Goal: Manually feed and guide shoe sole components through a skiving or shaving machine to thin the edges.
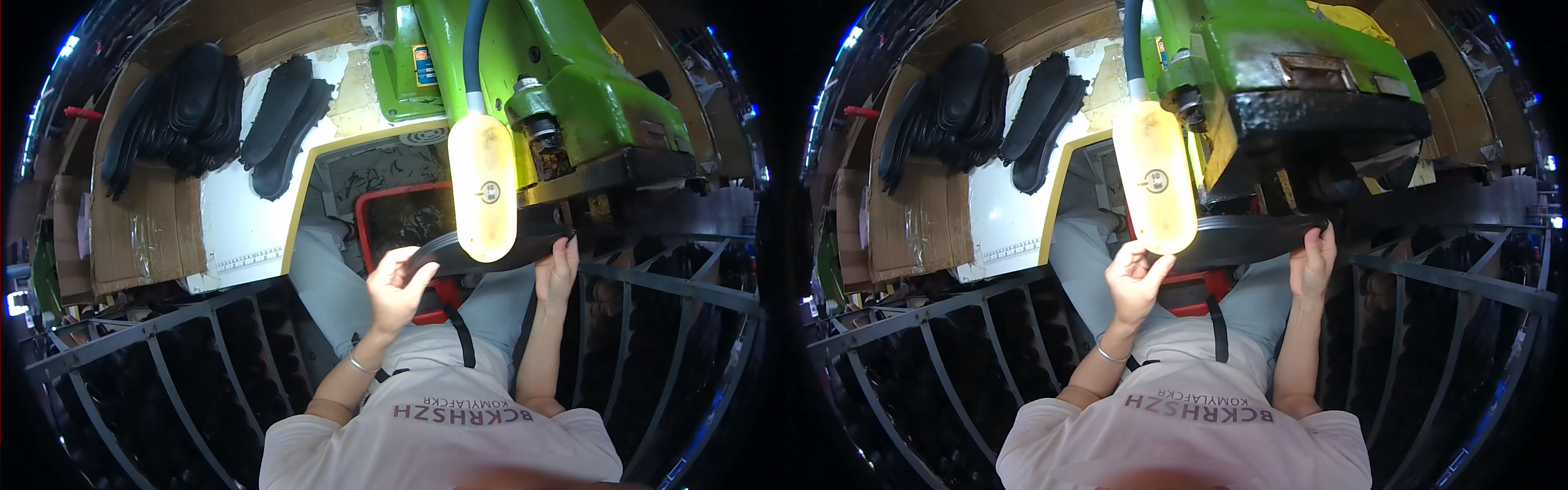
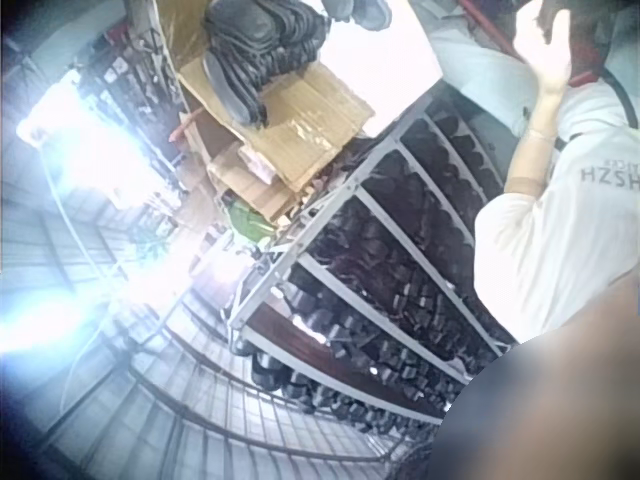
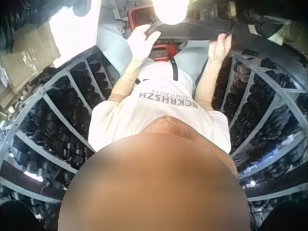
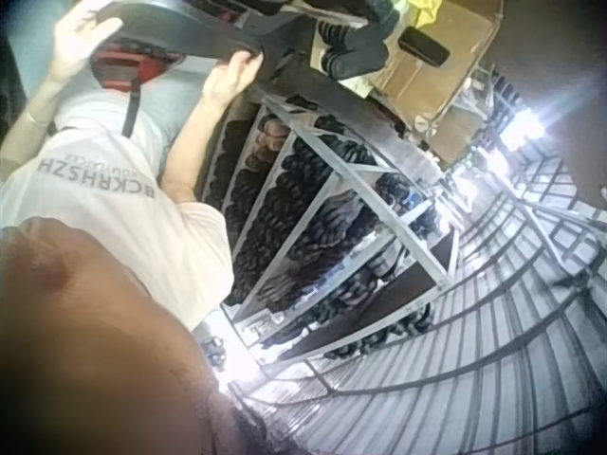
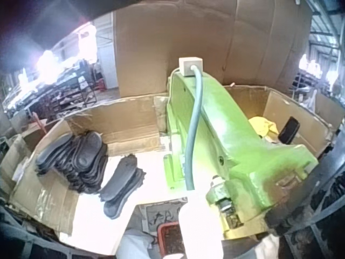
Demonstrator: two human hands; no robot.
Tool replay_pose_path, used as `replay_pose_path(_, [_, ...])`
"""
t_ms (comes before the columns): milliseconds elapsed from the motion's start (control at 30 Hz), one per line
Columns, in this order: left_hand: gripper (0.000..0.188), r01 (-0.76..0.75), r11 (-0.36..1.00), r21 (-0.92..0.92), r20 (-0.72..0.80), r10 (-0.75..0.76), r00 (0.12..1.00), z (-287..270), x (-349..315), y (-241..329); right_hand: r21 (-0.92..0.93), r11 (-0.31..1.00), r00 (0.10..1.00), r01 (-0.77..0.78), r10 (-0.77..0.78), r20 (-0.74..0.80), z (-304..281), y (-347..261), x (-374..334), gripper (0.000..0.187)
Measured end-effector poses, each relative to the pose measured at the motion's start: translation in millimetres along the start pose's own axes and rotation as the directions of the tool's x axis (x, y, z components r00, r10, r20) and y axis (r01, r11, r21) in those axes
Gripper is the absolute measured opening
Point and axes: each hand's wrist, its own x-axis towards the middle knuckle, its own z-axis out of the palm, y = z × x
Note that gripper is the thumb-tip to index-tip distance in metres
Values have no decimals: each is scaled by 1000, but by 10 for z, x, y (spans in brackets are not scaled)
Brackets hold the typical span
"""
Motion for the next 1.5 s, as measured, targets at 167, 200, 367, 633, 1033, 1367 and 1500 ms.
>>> replay_pose_path(167, [26,-6,1000,-30,45,7,999,358,25,45,204,954,956,-221,253,-147,-387,347,-350,33])
replay_pose_path(200, [26,-8,999,-40,52,10,999,425,38,8,274,914,929,-297,344,-139,-484,410,-444,33])
replay_pose_path(367, [22,15,991,-134,98,-1,995,689,181,-84,381,791,860,-479,510,24,-724,697,-948,27])
replay_pose_path(633, [14,-242,925,293,99,222,970,792,510,-85,11,823,795,-568,545,267,-344,502,-1223,22])
replay_pose_path(1033, [37,-308,948,78,129,297,946,373,293,246,-18,790,723,-613,571,390,-702,353,-1080,25])
replay_pose_path(1367, [75,150,-25,988,-126,421,898,-1735,1827,196,85,973,977,213,-213,-14,-329,-899,570,50])
replay_pose_path(1500, [61,88,159,983,-156,490,858,-1895,1947,158,39,957,954,286,-281,-102,-242,-1006,1350,60])
